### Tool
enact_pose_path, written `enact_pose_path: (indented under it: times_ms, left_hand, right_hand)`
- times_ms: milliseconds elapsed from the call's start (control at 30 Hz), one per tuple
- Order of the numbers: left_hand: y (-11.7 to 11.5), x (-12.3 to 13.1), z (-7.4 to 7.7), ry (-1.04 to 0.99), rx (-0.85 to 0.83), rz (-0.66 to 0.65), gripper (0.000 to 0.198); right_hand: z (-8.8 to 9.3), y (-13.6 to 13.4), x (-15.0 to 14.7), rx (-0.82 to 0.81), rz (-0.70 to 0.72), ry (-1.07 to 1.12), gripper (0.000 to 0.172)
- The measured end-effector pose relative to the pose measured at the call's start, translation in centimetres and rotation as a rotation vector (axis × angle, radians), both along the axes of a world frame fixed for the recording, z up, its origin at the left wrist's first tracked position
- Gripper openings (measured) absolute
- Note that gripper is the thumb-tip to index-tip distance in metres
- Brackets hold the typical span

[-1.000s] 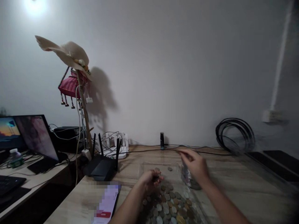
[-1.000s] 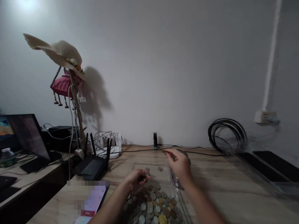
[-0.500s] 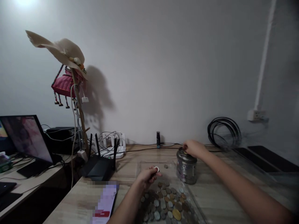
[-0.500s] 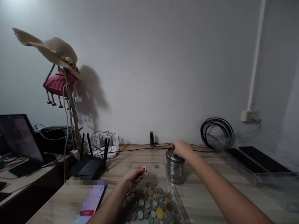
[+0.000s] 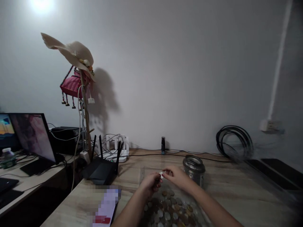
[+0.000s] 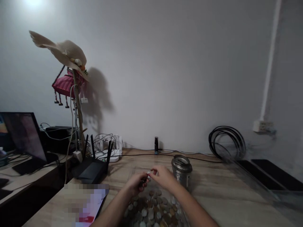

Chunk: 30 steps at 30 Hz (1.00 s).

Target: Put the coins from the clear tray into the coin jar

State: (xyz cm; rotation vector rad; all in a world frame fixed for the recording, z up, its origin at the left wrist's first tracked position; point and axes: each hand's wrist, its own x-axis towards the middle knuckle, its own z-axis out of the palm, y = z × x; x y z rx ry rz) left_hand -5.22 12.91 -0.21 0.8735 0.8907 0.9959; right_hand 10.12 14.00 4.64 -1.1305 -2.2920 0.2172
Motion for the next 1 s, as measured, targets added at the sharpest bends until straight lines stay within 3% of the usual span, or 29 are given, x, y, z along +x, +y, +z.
enact_pose_path:
  times_ms: [100,200,500,633,733,833,1000]
  left_hand:
    - [0.0,0.1,0.0,0.008,0.012,-0.008,0.015]
    - [0.1,0.1,0.0,0.005,-0.009,-0.022,0.012]
    - [0.6,0.0,-0.6,-0.052,-0.090,-0.061,0.009]
    - [0.8,-0.3,-1.0,-0.072,-0.071,-0.052,0.017]
    - [0.9,-0.4,-1.0,-0.070,-0.081,-0.032,0.026]
    - [1.0,-0.4,-0.9,-0.088,-0.074,-0.031,0.022]
    - [0.6,-0.1,-0.5,-0.068,-0.052,-0.015,0.002]
  right_hand:
    - [-2.8,0.9,-1.2,-0.140,0.098,0.107,0.021]
    - [-4.0,1.3,-1.2,-0.180,0.142,0.216,0.026]
    - [-3.9,-0.1,-0.7,-0.040,0.088,0.205,0.030]
    - [-4.0,-0.3,-0.9,0.018,0.032,0.281,0.027]
    - [-2.4,-0.3,0.4,0.110,-0.081,0.385,0.027]
    - [0.9,0.4,3.5,0.217,-0.286,0.429,0.026]
    - [6.0,3.3,8.5,0.114,-0.505,0.088,0.017]
